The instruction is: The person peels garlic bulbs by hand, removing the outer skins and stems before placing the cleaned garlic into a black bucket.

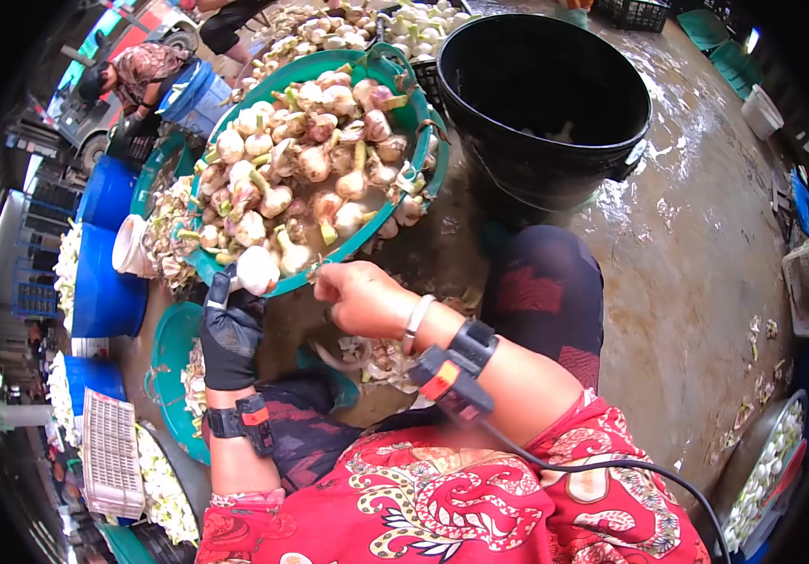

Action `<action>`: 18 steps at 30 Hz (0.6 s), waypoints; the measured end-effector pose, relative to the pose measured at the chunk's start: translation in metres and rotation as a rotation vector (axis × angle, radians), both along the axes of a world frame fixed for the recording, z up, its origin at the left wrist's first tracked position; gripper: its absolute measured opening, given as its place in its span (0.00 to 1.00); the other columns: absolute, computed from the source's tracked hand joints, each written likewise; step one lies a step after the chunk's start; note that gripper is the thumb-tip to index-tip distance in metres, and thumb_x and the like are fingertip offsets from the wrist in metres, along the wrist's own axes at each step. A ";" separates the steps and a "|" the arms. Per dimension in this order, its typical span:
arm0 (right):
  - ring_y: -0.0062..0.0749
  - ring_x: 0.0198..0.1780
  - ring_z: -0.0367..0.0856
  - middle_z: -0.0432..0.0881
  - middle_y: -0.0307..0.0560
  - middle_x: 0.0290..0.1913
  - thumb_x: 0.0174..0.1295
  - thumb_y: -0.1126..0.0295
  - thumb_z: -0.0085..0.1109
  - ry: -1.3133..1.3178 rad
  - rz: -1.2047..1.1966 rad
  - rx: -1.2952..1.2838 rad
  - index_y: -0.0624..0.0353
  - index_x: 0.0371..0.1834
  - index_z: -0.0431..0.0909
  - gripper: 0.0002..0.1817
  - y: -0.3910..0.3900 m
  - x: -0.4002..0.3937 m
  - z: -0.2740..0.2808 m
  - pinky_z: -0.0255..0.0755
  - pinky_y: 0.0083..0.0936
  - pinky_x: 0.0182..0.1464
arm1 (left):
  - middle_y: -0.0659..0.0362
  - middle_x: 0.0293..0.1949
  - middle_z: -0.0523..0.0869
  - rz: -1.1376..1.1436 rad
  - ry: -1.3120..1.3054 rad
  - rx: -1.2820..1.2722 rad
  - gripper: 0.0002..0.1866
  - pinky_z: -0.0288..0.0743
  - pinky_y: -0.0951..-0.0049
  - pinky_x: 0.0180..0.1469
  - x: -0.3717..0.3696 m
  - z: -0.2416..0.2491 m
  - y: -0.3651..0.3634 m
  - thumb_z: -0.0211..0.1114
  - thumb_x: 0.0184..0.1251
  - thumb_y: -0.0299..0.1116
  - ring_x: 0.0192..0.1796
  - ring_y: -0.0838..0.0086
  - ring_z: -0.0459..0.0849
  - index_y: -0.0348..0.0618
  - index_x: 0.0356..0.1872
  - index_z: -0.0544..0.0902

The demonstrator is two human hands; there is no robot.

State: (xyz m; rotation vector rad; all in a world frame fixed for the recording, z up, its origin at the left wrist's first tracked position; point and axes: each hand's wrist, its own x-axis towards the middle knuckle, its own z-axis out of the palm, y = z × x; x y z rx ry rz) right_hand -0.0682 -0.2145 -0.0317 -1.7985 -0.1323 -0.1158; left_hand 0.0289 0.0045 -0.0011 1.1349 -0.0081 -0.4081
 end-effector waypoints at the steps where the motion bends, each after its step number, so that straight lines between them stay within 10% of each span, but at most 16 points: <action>1: 0.24 0.32 0.78 0.81 0.41 0.31 0.50 0.76 0.65 0.042 -0.050 0.084 0.62 0.37 0.76 0.12 0.001 0.003 0.003 0.75 0.25 0.37 | 0.54 0.52 0.81 -0.038 -0.012 0.007 0.17 0.77 0.68 0.51 -0.003 0.004 -0.011 0.57 0.71 0.39 0.51 0.66 0.82 0.41 0.55 0.76; 6: 0.19 0.30 0.76 0.76 0.38 0.28 0.50 0.70 0.71 -0.151 -0.408 0.149 0.60 0.37 0.74 0.16 0.007 0.009 0.013 0.74 0.22 0.34 | 0.53 0.56 0.78 -0.144 -0.442 0.297 0.16 0.79 0.67 0.49 -0.028 -0.005 -0.050 0.51 0.73 0.30 0.53 0.68 0.80 0.40 0.59 0.75; 18: 0.40 0.31 0.81 0.78 0.46 0.30 0.49 0.76 0.64 -0.520 -0.411 -0.226 0.60 0.36 0.78 0.10 -0.001 0.007 0.009 0.77 0.30 0.34 | 0.54 0.41 0.83 -0.117 -1.105 1.063 0.21 0.78 0.72 0.42 -0.044 -0.005 -0.045 0.59 0.62 0.23 0.38 0.72 0.82 0.36 0.58 0.75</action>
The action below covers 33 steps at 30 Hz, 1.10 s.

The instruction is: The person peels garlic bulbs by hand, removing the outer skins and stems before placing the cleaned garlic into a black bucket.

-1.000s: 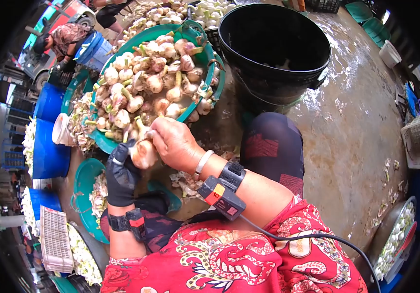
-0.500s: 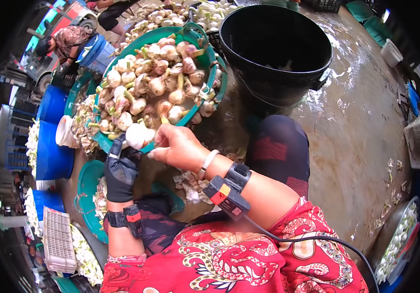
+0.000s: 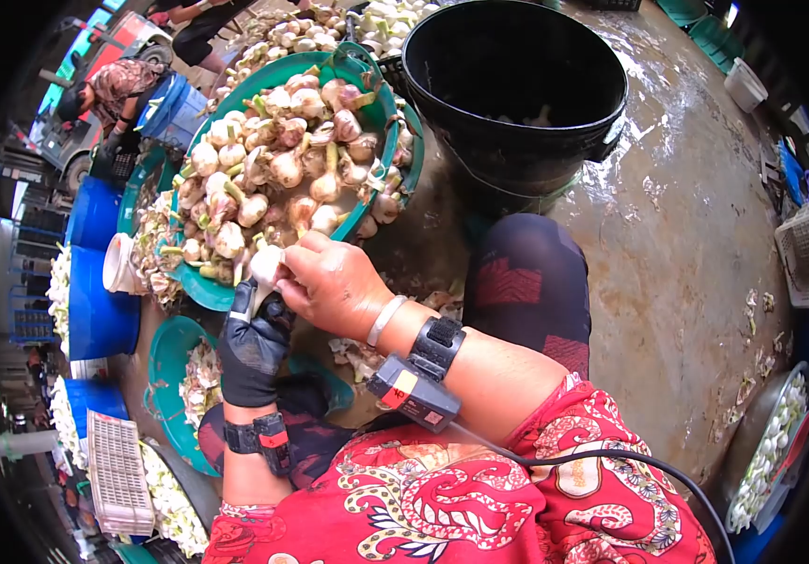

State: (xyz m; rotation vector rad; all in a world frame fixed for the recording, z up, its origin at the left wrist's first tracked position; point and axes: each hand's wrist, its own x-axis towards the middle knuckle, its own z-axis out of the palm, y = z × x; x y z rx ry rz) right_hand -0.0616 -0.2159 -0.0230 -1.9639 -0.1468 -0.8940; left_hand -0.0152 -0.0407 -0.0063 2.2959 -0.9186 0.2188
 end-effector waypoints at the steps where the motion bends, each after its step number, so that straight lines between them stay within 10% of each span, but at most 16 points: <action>1: 0.41 0.32 0.81 0.79 0.46 0.31 0.49 0.76 0.63 -0.038 0.001 -0.031 0.61 0.37 0.78 0.11 0.001 -0.001 0.000 0.77 0.30 0.34 | 0.54 0.40 0.83 0.025 0.506 -0.386 0.20 0.78 0.72 0.42 0.000 0.000 0.000 0.58 0.63 0.23 0.38 0.71 0.82 0.35 0.57 0.75; 3: 0.41 0.32 0.81 0.78 0.45 0.31 0.48 0.77 0.63 -0.061 -0.042 -0.063 0.61 0.38 0.77 0.12 0.004 0.001 -0.003 0.77 0.30 0.34 | 0.54 0.39 0.83 0.048 1.013 -0.773 0.18 0.78 0.72 0.43 -0.002 -0.004 -0.001 0.57 0.64 0.24 0.38 0.70 0.82 0.35 0.56 0.75; 6: 0.41 0.32 0.81 0.78 0.46 0.31 0.48 0.77 0.62 -0.071 -0.117 -0.119 0.60 0.38 0.77 0.12 0.008 0.000 -0.001 0.77 0.30 0.34 | 0.59 0.34 0.82 0.025 0.383 -0.358 0.15 0.77 0.77 0.37 -0.010 -0.008 -0.006 0.54 0.70 0.27 0.35 0.75 0.81 0.35 0.55 0.76; 8: 0.41 0.32 0.81 0.78 0.46 0.30 0.48 0.77 0.61 -0.057 -0.147 -0.144 0.60 0.37 0.77 0.11 0.008 0.000 -0.001 0.77 0.30 0.34 | 0.62 0.33 0.80 0.096 1.115 -0.870 0.14 0.75 0.83 0.34 -0.014 0.010 -0.015 0.50 0.76 0.35 0.32 0.81 0.78 0.39 0.53 0.77; 10: 0.41 0.32 0.80 0.77 0.47 0.30 0.48 0.76 0.61 0.075 -0.176 -0.184 0.59 0.36 0.77 0.10 0.003 0.002 -0.004 0.76 0.31 0.33 | 0.63 0.31 0.79 0.100 1.100 -0.829 0.14 0.75 0.81 0.33 -0.018 0.014 -0.017 0.51 0.75 0.36 0.30 0.81 0.77 0.39 0.52 0.77; 17: 0.39 0.30 0.81 0.80 0.50 0.26 0.51 0.77 0.54 0.281 -0.183 0.533 0.62 0.27 0.78 0.03 -0.015 0.015 -0.004 0.75 0.29 0.36 | 0.64 0.25 0.76 0.237 1.286 -1.094 0.12 0.76 0.71 0.33 -0.014 0.018 -0.015 0.54 0.74 0.39 0.25 0.78 0.76 0.42 0.45 0.78; 26: 0.43 0.31 0.80 0.79 0.50 0.26 0.53 0.74 0.57 0.075 -0.209 0.158 0.58 0.29 0.79 0.02 -0.013 0.005 -0.009 0.74 0.33 0.34 | 0.62 0.26 0.77 0.122 1.051 -0.722 0.16 0.76 0.76 0.28 -0.012 0.017 -0.024 0.54 0.73 0.38 0.24 0.80 0.76 0.37 0.53 0.76; 33: 0.17 0.25 0.77 0.77 0.35 0.25 0.65 0.63 0.57 0.529 -0.038 1.063 0.60 0.33 0.78 0.11 -0.026 0.004 -0.006 0.72 0.15 0.27 | 0.51 0.52 0.80 -0.470 0.882 -0.791 0.21 0.78 0.70 0.51 0.045 0.109 -0.098 0.51 0.74 0.34 0.48 0.72 0.83 0.35 0.63 0.71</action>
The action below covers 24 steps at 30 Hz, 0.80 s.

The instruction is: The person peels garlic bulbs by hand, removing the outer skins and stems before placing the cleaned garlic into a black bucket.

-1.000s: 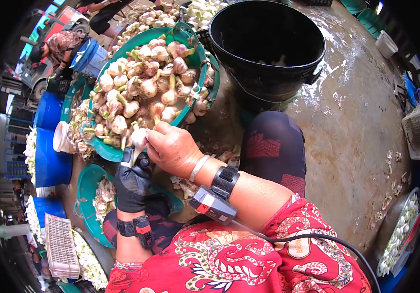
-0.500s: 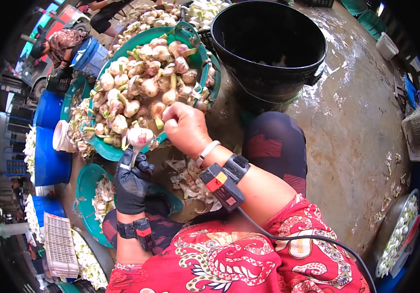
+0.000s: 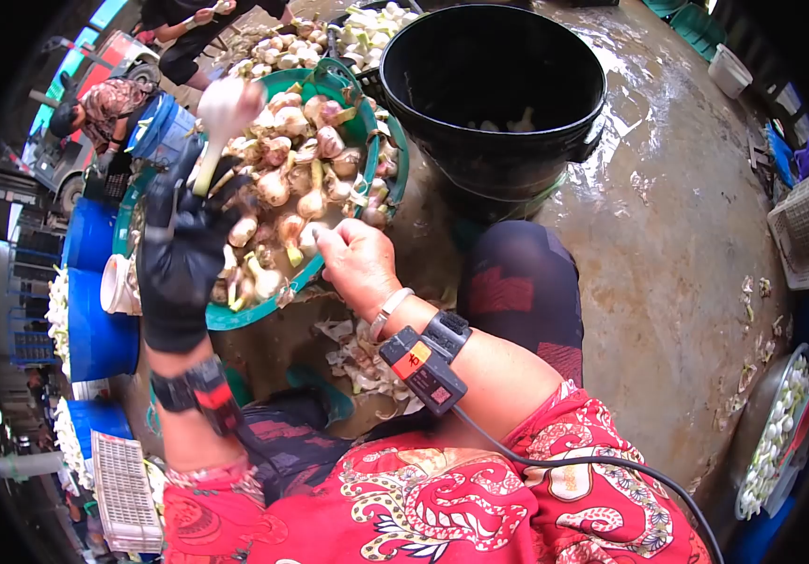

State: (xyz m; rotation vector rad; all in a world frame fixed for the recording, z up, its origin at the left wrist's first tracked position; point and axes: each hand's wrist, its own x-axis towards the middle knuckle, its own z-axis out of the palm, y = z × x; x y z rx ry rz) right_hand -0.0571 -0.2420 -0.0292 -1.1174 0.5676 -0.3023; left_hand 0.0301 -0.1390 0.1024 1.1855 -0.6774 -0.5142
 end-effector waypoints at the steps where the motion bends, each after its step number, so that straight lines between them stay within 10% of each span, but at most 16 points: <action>1: 0.17 0.25 0.77 0.77 0.35 0.25 0.65 0.63 0.57 -0.002 -0.002 -0.003 0.60 0.33 0.78 0.11 -0.004 0.000 0.001 0.72 0.15 0.27 | 0.51 0.56 0.79 -0.049 -0.176 0.047 0.20 0.76 0.71 0.54 0.014 0.000 -0.006 0.51 0.74 0.33 0.51 0.73 0.82 0.35 0.62 0.72; 5: 0.16 0.27 0.78 0.79 0.37 0.30 0.66 0.66 0.57 -0.117 -0.221 0.042 0.60 0.40 0.76 0.09 -0.026 -0.003 0.018 0.71 0.12 0.27 | 0.54 0.42 0.86 -0.022 -0.741 0.933 0.18 0.76 0.70 0.48 0.061 -0.074 0.001 0.69 0.55 0.29 0.44 0.69 0.84 0.45 0.50 0.83; 11: 0.17 0.28 0.78 0.79 0.38 0.31 0.64 0.69 0.57 -0.117 -0.159 0.149 0.60 0.38 0.76 0.06 -0.031 0.001 0.013 0.71 0.13 0.29 | 0.49 0.30 0.85 -0.358 -1.051 1.205 0.21 0.76 0.62 0.41 0.076 -0.124 -0.032 0.63 0.51 0.31 0.35 0.57 0.83 0.57 0.50 0.83; 13: 0.17 0.28 0.77 0.79 0.38 0.30 0.64 0.69 0.57 -0.102 -0.121 0.166 0.60 0.37 0.76 0.06 -0.032 0.003 0.015 0.71 0.14 0.29 | 0.47 0.44 0.85 -0.496 -1.155 1.334 0.21 0.76 0.60 0.52 0.083 -0.135 -0.033 0.62 0.52 0.32 0.48 0.54 0.83 0.56 0.50 0.84; 15: 0.17 0.29 0.77 0.79 0.36 0.30 0.63 0.71 0.58 -0.115 -0.061 0.150 0.61 0.39 0.77 0.06 -0.033 0.002 0.016 0.72 0.15 0.31 | 0.47 0.43 0.85 -0.422 -1.223 1.325 0.17 0.76 0.62 0.52 0.092 -0.140 -0.015 0.65 0.53 0.33 0.47 0.57 0.84 0.54 0.47 0.85; 18: 0.18 0.33 0.78 0.79 0.38 0.34 0.59 0.74 0.60 -0.166 0.018 -0.074 0.61 0.44 0.77 0.10 -0.021 0.010 0.001 0.75 0.18 0.37 | 0.58 0.36 0.85 -0.075 -0.371 0.858 0.13 0.76 0.74 0.47 0.092 -0.123 0.019 0.67 0.61 0.34 0.39 0.72 0.82 0.41 0.44 0.83; 22: 0.33 0.64 0.66 0.67 0.50 0.64 0.46 0.77 0.69 -0.345 0.243 -0.491 0.52 0.71 0.58 0.45 0.005 0.007 0.010 0.75 0.25 0.52 | 0.61 0.33 0.83 -0.005 0.176 0.516 0.07 0.76 0.76 0.44 0.037 -0.089 0.058 0.61 0.67 0.28 0.36 0.77 0.82 0.38 0.42 0.81; 23: 0.49 0.62 0.70 0.70 0.56 0.59 0.42 0.73 0.73 -0.414 0.192 -0.575 0.53 0.66 0.65 0.43 0.011 0.008 0.010 0.66 0.34 0.64 | 0.59 0.36 0.82 0.002 -0.789 0.601 0.10 0.76 0.74 0.42 0.025 -0.097 0.067 0.51 0.74 0.30 0.38 0.78 0.81 0.36 0.40 0.79; 24: 0.48 0.61 0.71 0.71 0.55 0.58 0.41 0.74 0.74 -0.399 0.195 -0.539 0.54 0.65 0.67 0.42 0.017 0.009 0.004 0.67 0.33 0.63 | 0.58 0.36 0.82 0.042 -0.538 0.551 0.10 0.76 0.74 0.42 0.016 -0.099 0.070 0.51 0.74 0.29 0.38 0.78 0.81 0.35 0.41 0.79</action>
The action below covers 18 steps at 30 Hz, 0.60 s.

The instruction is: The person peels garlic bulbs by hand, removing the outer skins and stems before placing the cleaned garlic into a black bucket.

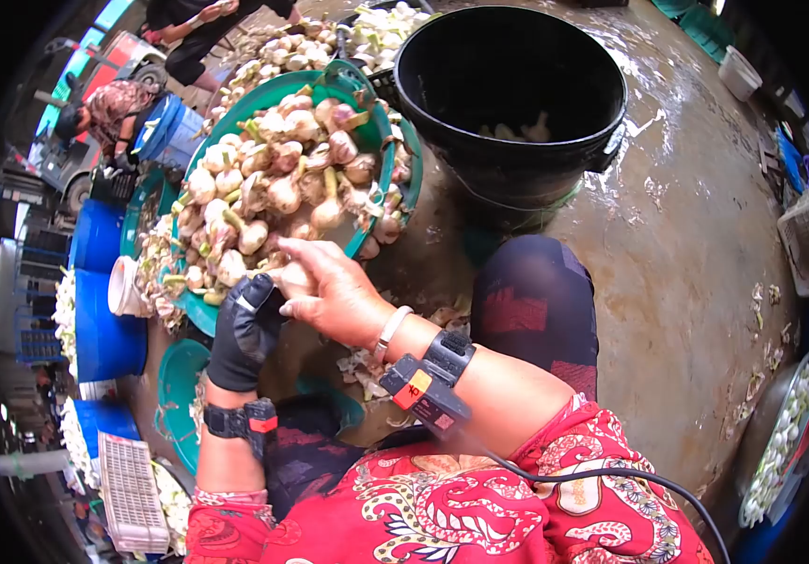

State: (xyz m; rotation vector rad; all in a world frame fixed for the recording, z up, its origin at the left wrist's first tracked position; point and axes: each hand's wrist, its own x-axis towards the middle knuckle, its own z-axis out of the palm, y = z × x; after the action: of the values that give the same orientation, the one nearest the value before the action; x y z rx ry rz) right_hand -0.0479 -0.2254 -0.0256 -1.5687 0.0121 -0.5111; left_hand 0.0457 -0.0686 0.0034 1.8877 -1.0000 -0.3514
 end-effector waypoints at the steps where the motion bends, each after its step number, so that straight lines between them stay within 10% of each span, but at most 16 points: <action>1: 0.46 0.60 0.73 0.73 0.54 0.57 0.40 0.74 0.74 0.022 0.004 0.032 0.55 0.63 0.68 0.41 0.004 0.001 -0.006 0.68 0.32 0.62 | 0.57 0.37 0.82 0.086 0.230 -0.082 0.09 0.76 0.74 0.42 -0.007 -0.002 0.004 0.51 0.74 0.28 0.38 0.77 0.82 0.35 0.42 0.79; 6: 0.20 0.51 0.75 0.75 0.39 0.53 0.51 0.80 0.69 0.010 0.129 0.251 0.59 0.67 0.65 0.37 0.016 -0.003 -0.009 0.73 0.21 0.55 | 0.57 0.39 0.83 0.209 0.413 -0.126 0.10 0.77 0.75 0.40 -0.019 0.008 0.017 0.52 0.73 0.27 0.38 0.75 0.83 0.33 0.45 0.79; 14: 0.22 0.49 0.77 0.79 0.40 0.49 0.62 0.70 0.61 0.124 0.303 0.636 0.59 0.69 0.62 0.32 0.015 -0.007 -0.007 0.75 0.20 0.48 | 0.60 0.31 0.85 0.314 0.622 -0.237 0.08 0.75 0.78 0.34 -0.030 0.016 0.015 0.60 0.66 0.27 0.30 0.78 0.82 0.32 0.41 0.82; 18: 0.24 0.31 0.77 0.80 0.40 0.35 0.62 0.58 0.55 0.368 0.438 0.874 0.59 0.55 0.72 0.23 0.007 -0.002 -0.005 0.70 0.19 0.27 | 0.60 0.32 0.85 0.330 0.339 -0.046 0.09 0.75 0.77 0.34 -0.028 0.007 0.018 0.58 0.63 0.24 0.29 0.78 0.81 0.34 0.41 0.82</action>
State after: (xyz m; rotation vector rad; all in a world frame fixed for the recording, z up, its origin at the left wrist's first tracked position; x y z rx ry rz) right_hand -0.0504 -0.2183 -0.0303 -0.7451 0.1490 0.1433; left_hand 0.0179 -0.0510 0.0107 1.8351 -0.4588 -0.4288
